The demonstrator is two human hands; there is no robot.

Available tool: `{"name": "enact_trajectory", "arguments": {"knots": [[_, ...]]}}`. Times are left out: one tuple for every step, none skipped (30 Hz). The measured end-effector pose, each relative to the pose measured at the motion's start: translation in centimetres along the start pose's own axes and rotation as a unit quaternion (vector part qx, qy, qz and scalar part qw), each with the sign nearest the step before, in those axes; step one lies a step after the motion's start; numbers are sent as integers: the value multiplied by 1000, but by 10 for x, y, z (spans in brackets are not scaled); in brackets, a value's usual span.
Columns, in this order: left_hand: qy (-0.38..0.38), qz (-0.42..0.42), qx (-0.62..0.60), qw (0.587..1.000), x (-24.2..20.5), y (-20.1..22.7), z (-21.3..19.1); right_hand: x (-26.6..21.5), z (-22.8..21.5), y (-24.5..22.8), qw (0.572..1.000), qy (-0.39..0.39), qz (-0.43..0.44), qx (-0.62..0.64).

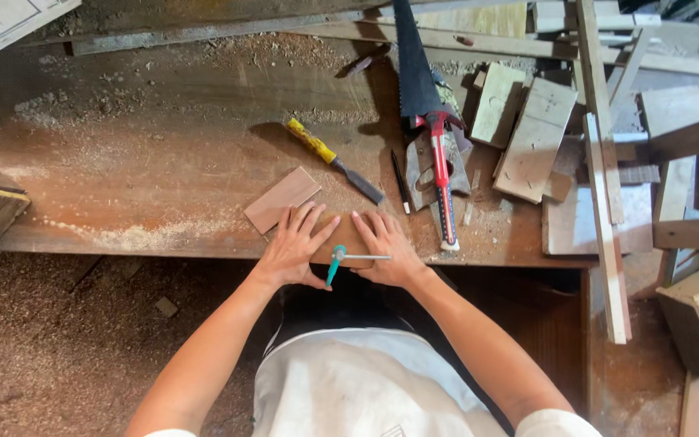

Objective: The person uses a chisel and hammer to carve a small wooden block on a workbench. They repeatedly position the chisel, strike it with the hammer, and remove wood shavings. The person also uses a hand saw to cut the wood and a marking tool to draw lines on the block.

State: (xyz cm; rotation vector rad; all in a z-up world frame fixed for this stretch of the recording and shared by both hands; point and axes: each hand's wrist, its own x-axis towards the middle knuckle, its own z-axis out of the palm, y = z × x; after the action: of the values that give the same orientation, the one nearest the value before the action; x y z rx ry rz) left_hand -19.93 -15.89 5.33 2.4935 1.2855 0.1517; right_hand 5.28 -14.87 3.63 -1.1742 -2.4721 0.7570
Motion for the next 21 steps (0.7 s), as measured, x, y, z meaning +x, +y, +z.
{"name": "enact_trajectory", "arguments": {"knots": [[-1,0,-5,1000,-5,2,3,-4,1,-2,1000,3,-3,9],[3,4,-4,1000,-3,-1,4,0,-1,0,1000,2,-4,8],[8,8,-4,1000,1,-5,4,4,-4,2,1000,1,-4,6],[15,11,-3,1000,3,-7,4,6,-5,1,1000,-3,-5,8],[22,14,-3,1000,5,-10,5,8,-6,2,1000,10,-9,11],[23,15,-8,1000,-1,-7,9,4,-4,-1,1000,17,-9,20],[19,11,-11,1000,-7,-4,12,-1,-2,-5,999,24,-9,29],[19,11,-10,1000,-6,-6,14,-1,-2,-4,1000,9,-2,30],[20,11,-8,1000,-4,-8,14,0,-3,-4,999,-6,4,31],[18,11,-1,1000,-1,-10,13,2,-5,-2,999,-20,9,30],[15,11,5,1000,2,-12,13,6,-6,1,1000,-13,5,26],[9,10,8,1000,1,-10,14,4,-6,0,1000,-11,4,26],[7,12,6,1000,0,-9,16,2,-5,-1,1000,-8,3,26],[8,11,6,1000,0,-10,17,3,-5,0,999,-13,7,28],[9,10,6,1000,0,-11,17,4,-4,0,999,-19,11,30],[11,12,6,1000,0,-10,18,3,-4,-1,999,-25,17,33],[14,14,6,1000,-1,-10,19,1,-3,-2,999,-30,21,26],[18,15,7,1000,0,-10,19,2,-3,-1,999,-35,24,18],[15,12,8,1000,0,-11,19,3,-4,-2,999,-40,26,11],[12,9,8,1000,0,-10,18,3,-5,-2,999,-36,26,21],[9,6,8,1000,0,-10,18,4,-6,-3,999,-32,27,30]]}}
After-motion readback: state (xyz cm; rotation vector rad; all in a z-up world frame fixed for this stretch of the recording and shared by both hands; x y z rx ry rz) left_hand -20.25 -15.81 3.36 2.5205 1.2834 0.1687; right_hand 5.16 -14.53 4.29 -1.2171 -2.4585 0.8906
